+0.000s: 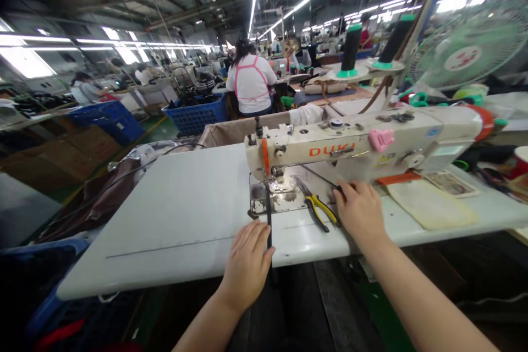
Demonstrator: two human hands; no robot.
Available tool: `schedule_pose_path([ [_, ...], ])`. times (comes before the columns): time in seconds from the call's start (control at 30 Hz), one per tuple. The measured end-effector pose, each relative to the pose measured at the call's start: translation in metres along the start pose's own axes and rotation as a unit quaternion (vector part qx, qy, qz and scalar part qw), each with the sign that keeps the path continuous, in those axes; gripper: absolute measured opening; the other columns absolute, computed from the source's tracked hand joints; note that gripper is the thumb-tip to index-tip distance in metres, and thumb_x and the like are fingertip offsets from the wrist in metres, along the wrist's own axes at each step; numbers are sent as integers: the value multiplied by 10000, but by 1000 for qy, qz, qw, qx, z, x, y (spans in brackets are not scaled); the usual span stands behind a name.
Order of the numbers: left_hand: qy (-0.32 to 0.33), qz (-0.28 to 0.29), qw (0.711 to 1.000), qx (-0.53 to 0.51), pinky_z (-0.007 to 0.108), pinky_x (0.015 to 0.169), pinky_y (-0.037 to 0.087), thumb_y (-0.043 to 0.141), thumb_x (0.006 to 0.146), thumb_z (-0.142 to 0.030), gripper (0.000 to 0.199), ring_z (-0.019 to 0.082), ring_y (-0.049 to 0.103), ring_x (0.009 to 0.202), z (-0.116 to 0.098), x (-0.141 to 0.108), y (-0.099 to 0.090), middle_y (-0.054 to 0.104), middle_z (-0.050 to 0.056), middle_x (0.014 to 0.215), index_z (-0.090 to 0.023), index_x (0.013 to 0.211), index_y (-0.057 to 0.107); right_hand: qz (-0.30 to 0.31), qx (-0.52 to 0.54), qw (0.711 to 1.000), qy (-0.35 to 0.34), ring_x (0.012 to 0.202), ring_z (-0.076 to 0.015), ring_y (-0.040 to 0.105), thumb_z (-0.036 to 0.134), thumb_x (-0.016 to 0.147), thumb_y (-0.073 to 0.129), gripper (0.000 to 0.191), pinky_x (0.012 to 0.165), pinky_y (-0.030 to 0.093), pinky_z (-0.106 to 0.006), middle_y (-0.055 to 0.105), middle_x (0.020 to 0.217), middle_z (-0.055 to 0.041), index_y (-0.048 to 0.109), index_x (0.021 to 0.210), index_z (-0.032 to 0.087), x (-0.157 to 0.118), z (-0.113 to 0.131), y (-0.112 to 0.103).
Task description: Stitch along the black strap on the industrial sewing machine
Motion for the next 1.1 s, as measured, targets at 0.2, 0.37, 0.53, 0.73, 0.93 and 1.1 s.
schedule_pose_path([
  [0.2,-67,-8,996,-61,582,1158,484,590,987,-167,368,345,612,1323,11,6,0,686,137,1394,-190,1351,639,-87,63,993,58,987,-342,615,375,1076,408,456,908,471,-460,704,1037,-200,790,1135,135,-13,-1,-11],
  [0.37,-146,-74,962,-221,541,1080,518,605,967,-138,272,318,656,1191,30,26,-8,710,120,1277,-233,1191,727,-99,76,990,70,931,-332,604,363,1063,403,435,860,484,-445,695,955,-181,782,1057,149,-14,-13,-7],
  [0.53,-167,-171,902,-360,470,1066,491,691,896,-105,339,295,648,1118,39,69,-32,706,87,1144,-298,1155,791,-102,68,991,57,904,-331,610,354,1056,416,409,837,490,-448,694,917,-169,773,1008,159,-14,-12,-7],
  [0.73,-179,-248,851,-427,433,1025,484,770,813,-75,308,269,620,967,46,104,-44,680,70,991,-287,1029,826,-96,63,993,39,899,-321,632,348,1066,424,387,853,501,-443,692,911,-152,767,1004,178,-14,-7,-8],
  [0.93,-142,-294,840,-434,390,997,485,771,849,-115,308,259,599,963,40,123,-57,648,69,977,-305,1082,840,-81,63,994,26,888,-321,636,343,1073,424,391,850,503,-445,708,919,-160,767,1004,169,-13,-7,-3],
  [1.1,-110,-288,850,-427,359,901,455,749,877,-111,274,242,586,906,34,149,-66,638,62,922,-293,1056,852,-72,67,995,16,871,-316,649,352,1081,417,416,841,509,-439,725,904,-167,768,978,153,-12,-6,0],
])
Point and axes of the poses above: each hand's wrist, its own x-axis towards the middle knuckle, its own y-axis out of the palm, z = x × y, the point moved 7 cm from there along x, towards the middle knuckle
